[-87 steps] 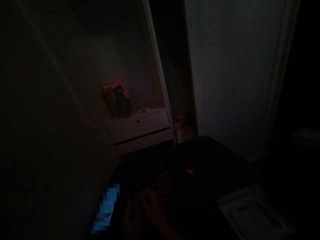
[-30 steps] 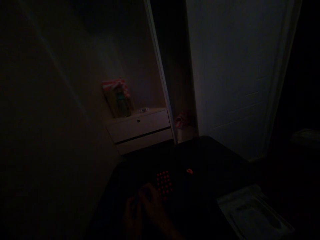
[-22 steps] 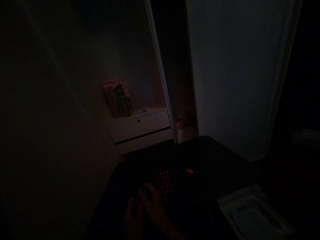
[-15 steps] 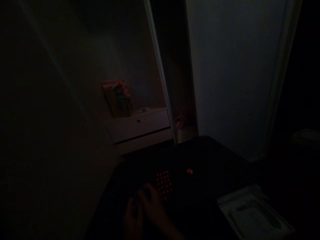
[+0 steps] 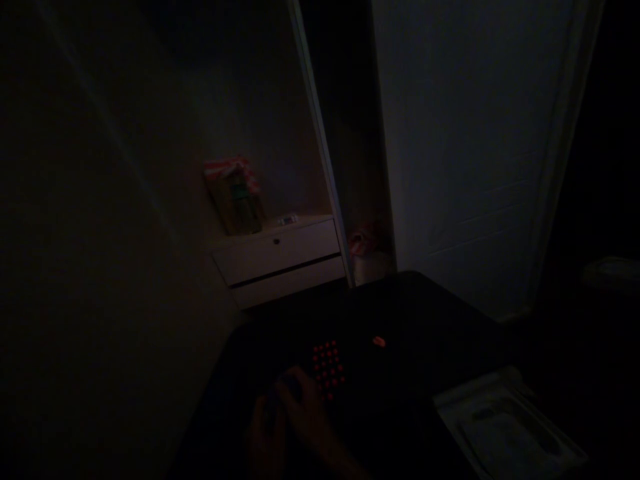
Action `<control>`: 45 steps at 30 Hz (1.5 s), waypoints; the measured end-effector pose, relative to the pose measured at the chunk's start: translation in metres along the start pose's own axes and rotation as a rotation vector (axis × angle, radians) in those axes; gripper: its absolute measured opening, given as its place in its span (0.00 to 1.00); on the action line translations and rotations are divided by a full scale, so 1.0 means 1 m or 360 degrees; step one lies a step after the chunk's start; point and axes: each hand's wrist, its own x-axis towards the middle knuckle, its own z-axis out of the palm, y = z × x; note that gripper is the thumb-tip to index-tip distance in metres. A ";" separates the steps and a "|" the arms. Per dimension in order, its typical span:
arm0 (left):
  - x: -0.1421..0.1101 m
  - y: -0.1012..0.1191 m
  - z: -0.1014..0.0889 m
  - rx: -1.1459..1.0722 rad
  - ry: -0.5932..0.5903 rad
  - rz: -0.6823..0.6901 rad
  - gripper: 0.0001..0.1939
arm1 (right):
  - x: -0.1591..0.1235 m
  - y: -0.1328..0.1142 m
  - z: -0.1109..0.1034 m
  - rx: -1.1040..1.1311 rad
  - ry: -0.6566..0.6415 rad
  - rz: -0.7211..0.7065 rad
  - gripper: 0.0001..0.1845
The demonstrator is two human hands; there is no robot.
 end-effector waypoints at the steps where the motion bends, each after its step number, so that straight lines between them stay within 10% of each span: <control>1: 0.000 -0.001 0.000 0.0017 0.0020 0.0003 0.33 | 0.000 0.000 0.000 -0.0003 -0.0011 -0.0015 0.17; 45: -0.001 -0.002 0.000 0.0013 0.0000 0.0027 0.32 | 0.000 0.006 0.000 0.0008 -0.0011 0.0001 0.20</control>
